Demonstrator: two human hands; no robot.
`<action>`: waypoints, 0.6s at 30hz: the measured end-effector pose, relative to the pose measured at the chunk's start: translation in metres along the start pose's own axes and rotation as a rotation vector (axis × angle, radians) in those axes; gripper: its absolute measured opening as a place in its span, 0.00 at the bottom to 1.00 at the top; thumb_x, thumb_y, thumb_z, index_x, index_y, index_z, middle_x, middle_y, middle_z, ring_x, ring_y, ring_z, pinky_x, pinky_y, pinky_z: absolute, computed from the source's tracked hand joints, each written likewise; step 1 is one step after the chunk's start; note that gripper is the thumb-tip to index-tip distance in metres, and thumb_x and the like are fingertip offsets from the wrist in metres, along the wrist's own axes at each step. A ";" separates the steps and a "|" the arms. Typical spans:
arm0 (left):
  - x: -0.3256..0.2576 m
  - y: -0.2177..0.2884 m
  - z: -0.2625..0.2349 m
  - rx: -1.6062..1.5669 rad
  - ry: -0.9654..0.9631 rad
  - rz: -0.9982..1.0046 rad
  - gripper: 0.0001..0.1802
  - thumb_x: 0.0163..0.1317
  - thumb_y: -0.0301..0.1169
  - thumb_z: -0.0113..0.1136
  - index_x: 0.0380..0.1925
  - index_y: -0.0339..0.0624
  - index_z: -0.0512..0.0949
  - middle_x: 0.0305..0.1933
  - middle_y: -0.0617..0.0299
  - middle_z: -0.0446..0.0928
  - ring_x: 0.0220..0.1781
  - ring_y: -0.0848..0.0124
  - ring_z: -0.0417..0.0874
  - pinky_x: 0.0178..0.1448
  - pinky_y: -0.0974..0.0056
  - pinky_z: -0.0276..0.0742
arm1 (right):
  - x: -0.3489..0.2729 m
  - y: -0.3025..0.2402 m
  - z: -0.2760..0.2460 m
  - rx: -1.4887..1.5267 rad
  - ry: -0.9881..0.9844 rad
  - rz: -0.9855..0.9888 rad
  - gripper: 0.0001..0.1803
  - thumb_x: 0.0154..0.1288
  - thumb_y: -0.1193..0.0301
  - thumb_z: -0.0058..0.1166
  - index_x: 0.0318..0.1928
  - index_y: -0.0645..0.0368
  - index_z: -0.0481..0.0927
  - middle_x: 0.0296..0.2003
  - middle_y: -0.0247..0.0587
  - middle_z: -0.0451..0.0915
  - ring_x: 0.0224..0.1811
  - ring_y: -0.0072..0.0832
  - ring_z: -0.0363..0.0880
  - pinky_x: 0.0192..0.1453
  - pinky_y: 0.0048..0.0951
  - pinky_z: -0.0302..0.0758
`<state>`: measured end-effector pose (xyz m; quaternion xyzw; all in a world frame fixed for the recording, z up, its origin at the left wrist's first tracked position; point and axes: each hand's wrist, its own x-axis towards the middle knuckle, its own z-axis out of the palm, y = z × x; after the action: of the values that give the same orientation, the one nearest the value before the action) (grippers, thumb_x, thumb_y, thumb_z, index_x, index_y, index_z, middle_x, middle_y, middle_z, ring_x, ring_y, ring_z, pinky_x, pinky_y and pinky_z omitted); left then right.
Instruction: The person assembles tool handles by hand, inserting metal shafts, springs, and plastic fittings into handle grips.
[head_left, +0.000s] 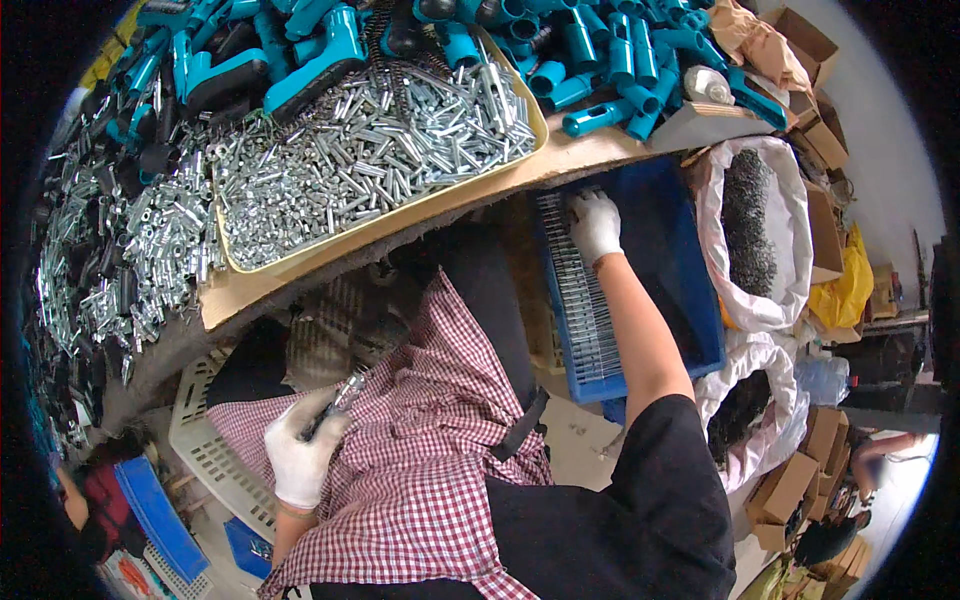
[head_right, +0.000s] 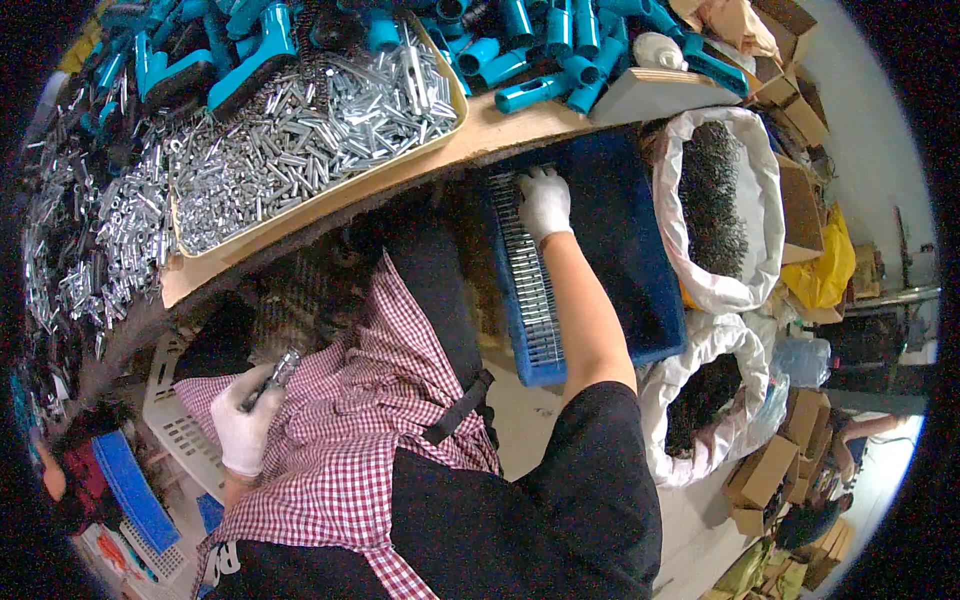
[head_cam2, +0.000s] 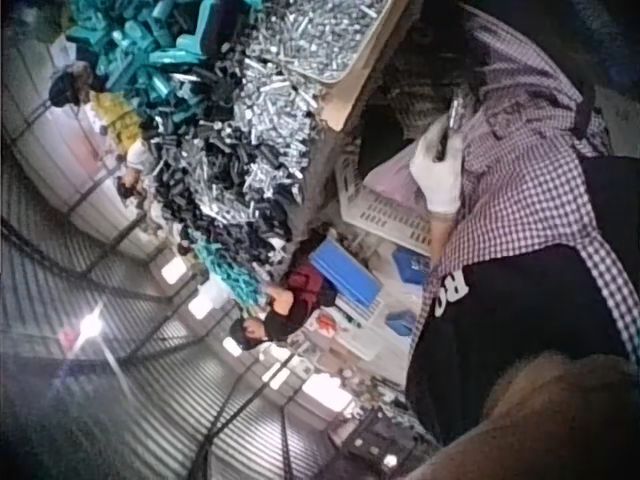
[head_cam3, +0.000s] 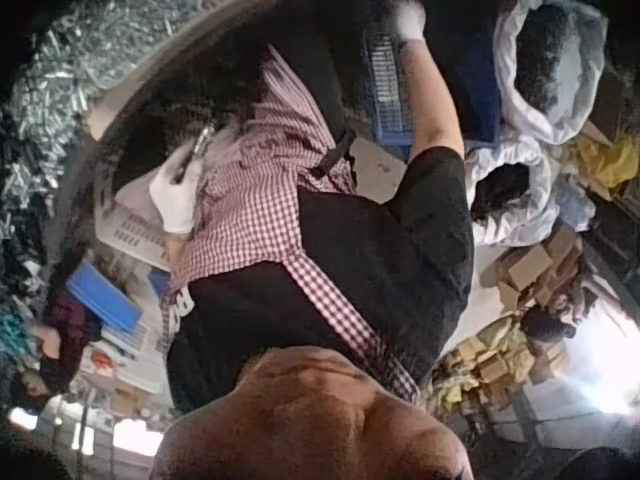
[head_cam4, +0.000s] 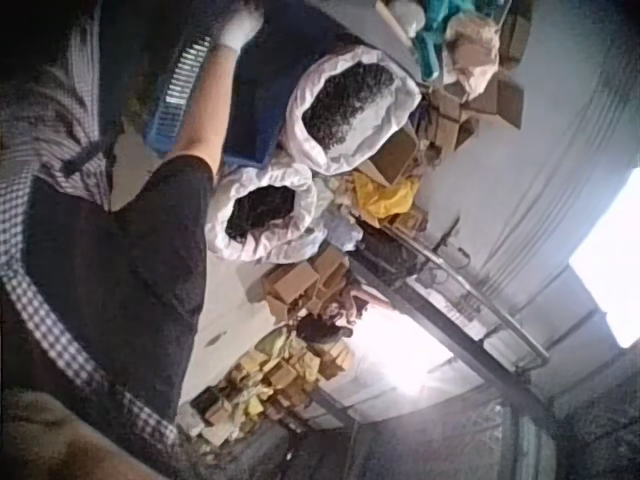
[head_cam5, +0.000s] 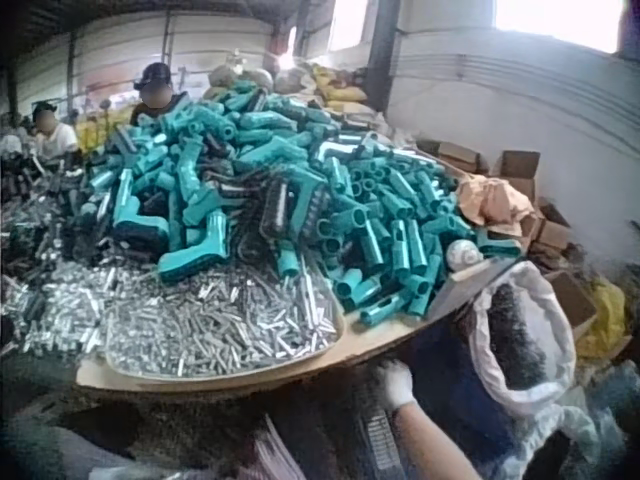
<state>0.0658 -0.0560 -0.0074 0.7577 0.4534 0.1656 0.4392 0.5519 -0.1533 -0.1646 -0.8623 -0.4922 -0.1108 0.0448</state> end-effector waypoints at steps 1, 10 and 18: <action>0.000 -0.002 0.001 -0.014 0.014 -0.027 0.16 0.49 0.23 0.67 0.41 0.30 0.82 0.36 0.52 0.84 0.37 0.68 0.84 0.45 0.66 0.78 | 0.005 0.002 0.007 -0.020 -0.007 -0.022 0.21 0.43 0.71 0.66 0.44 0.48 0.85 0.44 0.41 0.81 0.50 0.42 0.76 0.52 0.42 0.75; 0.005 -0.001 0.010 0.045 -0.004 0.002 0.16 0.49 0.25 0.69 0.40 0.32 0.83 0.35 0.52 0.84 0.35 0.67 0.84 0.42 0.66 0.78 | 0.026 0.003 0.052 -0.087 0.228 -0.083 0.14 0.53 0.73 0.51 0.40 0.50 0.84 0.40 0.43 0.80 0.43 0.44 0.79 0.44 0.45 0.77; 0.006 -0.004 0.008 0.025 -0.002 -0.009 0.16 0.50 0.27 0.68 0.40 0.32 0.83 0.35 0.51 0.83 0.32 0.65 0.83 0.40 0.65 0.78 | 0.016 -0.008 -0.016 0.040 -0.057 0.157 0.13 0.61 0.65 0.58 0.43 0.57 0.80 0.40 0.49 0.83 0.41 0.49 0.81 0.45 0.45 0.79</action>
<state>0.0716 -0.0539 -0.0162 0.7614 0.4583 0.1574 0.4307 0.5503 -0.1390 -0.1460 -0.9000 -0.4260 -0.0726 0.0564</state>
